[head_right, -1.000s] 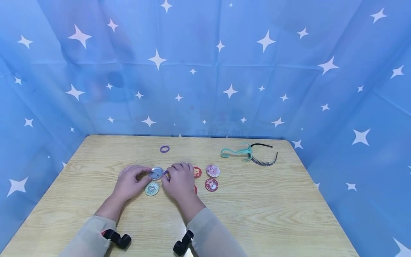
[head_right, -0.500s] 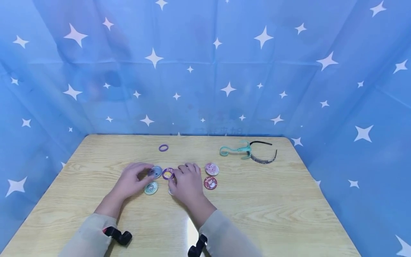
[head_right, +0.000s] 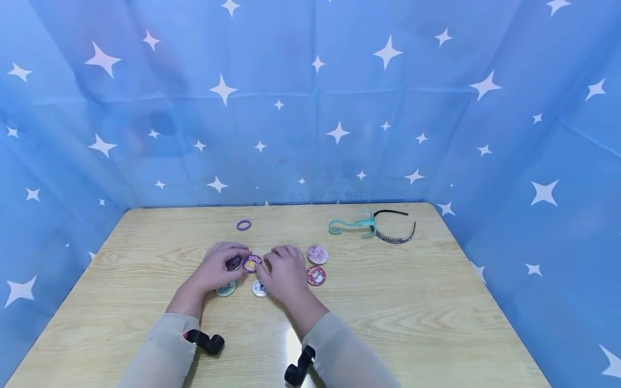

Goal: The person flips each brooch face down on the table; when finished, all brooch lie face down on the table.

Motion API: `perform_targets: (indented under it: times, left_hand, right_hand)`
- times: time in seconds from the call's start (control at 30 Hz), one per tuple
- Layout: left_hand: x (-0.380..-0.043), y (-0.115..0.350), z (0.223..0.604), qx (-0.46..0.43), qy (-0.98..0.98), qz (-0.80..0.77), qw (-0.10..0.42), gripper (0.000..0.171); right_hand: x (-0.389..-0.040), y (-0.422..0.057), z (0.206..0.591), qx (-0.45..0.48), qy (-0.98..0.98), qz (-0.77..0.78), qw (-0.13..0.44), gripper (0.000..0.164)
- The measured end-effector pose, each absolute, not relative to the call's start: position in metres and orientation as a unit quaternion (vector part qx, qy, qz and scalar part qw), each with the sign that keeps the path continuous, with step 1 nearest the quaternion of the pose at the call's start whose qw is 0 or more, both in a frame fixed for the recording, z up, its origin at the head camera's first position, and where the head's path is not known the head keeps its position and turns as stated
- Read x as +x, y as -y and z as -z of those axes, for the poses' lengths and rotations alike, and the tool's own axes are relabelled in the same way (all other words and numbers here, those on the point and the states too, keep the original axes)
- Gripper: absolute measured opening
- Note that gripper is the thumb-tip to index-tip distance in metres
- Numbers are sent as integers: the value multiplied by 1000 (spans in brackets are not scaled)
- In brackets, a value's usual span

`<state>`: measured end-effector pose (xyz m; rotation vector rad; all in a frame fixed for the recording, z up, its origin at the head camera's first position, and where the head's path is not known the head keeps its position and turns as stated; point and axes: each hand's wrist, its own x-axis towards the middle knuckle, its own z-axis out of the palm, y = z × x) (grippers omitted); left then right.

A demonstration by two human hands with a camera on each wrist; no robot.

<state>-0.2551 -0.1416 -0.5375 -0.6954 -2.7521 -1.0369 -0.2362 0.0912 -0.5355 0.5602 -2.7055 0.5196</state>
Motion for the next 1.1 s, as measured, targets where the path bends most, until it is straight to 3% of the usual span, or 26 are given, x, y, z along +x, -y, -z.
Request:
perform_targets:
  times: [0.37,0.73,1.1]
  left_hand:
    - [-250,142,541,-213,912,344,59,63]
    - [-252,140,542,-230,916,318,81,44]
    - [-249,138,537,-210,916,334,76,43]
  right_hand:
    - [-235,-90,539,183,951,-234,91,48]
    - [-235,-89,534,173,954,-234,79,51]
    - [-234,-87,533,173,955,-227,84,46]
